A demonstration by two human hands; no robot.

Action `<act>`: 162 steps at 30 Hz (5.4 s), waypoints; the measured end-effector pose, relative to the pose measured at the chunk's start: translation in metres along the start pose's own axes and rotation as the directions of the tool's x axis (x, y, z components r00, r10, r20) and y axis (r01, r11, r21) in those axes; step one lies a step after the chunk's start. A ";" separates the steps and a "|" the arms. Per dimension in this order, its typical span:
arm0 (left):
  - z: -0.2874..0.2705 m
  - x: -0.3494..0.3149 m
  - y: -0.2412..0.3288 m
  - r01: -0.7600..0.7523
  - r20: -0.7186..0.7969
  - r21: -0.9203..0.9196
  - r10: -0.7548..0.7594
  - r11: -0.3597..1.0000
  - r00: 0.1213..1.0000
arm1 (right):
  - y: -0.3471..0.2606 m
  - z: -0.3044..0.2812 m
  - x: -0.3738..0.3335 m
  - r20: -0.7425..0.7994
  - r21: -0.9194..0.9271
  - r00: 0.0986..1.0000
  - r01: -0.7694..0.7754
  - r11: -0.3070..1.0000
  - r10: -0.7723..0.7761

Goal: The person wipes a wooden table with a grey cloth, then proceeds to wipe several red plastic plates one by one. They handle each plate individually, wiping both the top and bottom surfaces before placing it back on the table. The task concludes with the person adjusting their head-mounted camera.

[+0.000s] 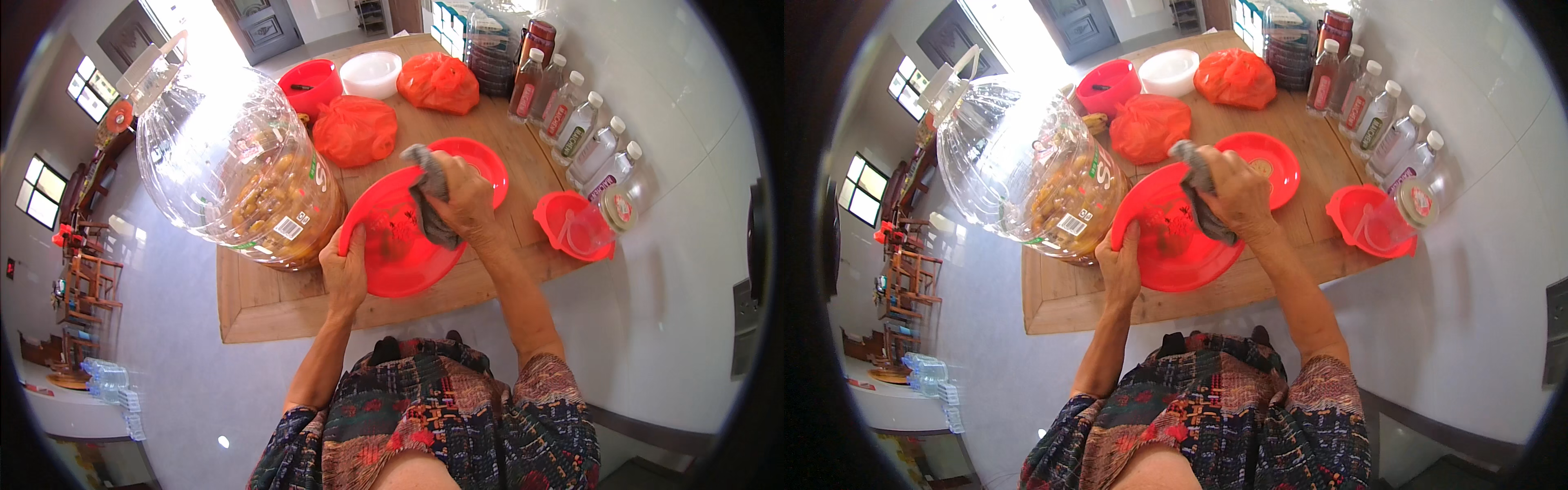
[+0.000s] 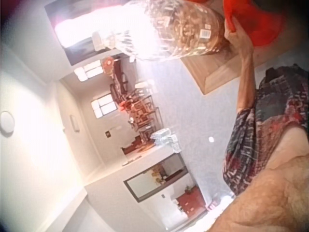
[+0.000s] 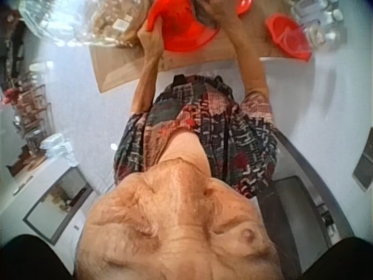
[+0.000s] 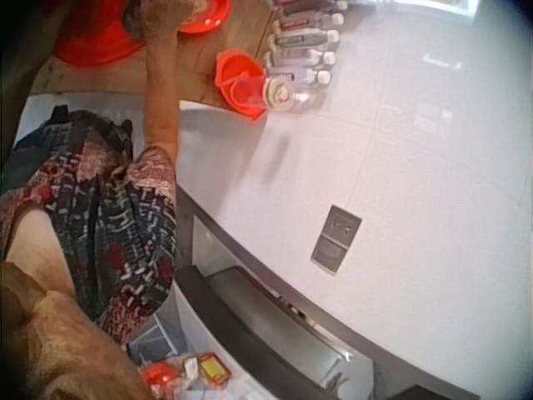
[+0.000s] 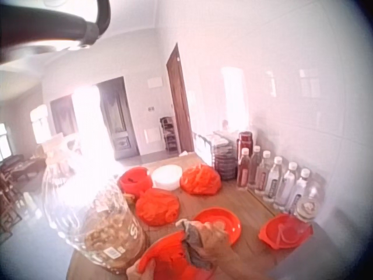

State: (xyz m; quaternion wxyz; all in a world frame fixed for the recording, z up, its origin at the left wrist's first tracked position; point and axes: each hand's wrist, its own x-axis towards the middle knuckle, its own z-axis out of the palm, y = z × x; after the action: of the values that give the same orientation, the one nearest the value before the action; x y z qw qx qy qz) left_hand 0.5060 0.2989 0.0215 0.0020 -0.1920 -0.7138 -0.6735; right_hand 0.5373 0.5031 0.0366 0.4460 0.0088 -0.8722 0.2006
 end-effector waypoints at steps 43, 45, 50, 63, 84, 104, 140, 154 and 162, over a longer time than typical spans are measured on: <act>0.039 0.010 -0.050 0.063 -0.125 -0.311 -0.106 0.948 0.986 | -0.015 0.048 -0.038 0.068 -0.176 0.988 0.150 0.973 -0.140; 0.037 0.012 -0.049 0.052 -0.141 -0.309 -0.100 0.950 0.985 | -0.016 0.042 -0.036 0.041 -0.293 0.999 0.002 0.956 0.010; 0.028 0.014 -0.080 0.074 -0.110 -0.262 -0.106 0.962 0.988 | -0.027 0.040 -0.079 0.138 -0.473 0.970 -0.113 0.874 0.200; 0.036 0.019 -0.047 0.197 -0.110 -0.469 -0.278 0.861 0.954 | -0.025 -0.006 -0.120 0.114 -0.313 0.983 0.171 0.934 -0.142; 0.051 -0.018 -0.028 0.856 0.629 -0.494 -0.618 0.151 0.472 | -0.011 -0.062 0.010 0.211 0.875 0.946 -0.296 0.383 0.248; 0.017 -0.003 0.050 0.261 0.559 0.298 -0.390 0.918 0.732 | -0.048 -0.026 0.034 0.042 0.341 0.998 0.025 0.940 -0.042; 0.006 -0.013 0.021 0.137 0.434 -0.076 -0.090 0.988 0.896 | -0.048 0.000 -0.008 0.154 0.476 0.938 -0.347 0.808 0.312; 0.002 -0.003 0.014 0.072 0.454 -0.049 -0.041 0.996 0.890 | -0.059 -0.010 -0.010 0.156 0.383 0.984 -0.135 0.914 0.080; 0.003 -0.020 0.020 -0.008 0.497 -0.113 0.063 0.994 0.865 | -0.004 -0.014 0.000 0.391 0.731 0.853 -0.516 0.445 0.347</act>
State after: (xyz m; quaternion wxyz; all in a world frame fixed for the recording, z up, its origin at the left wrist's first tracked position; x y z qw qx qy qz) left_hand 0.5315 0.2971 0.0354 -0.1808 -0.3728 -0.6490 -0.6381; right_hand 0.5489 0.5048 0.0447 0.2415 0.0086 -0.6880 0.6843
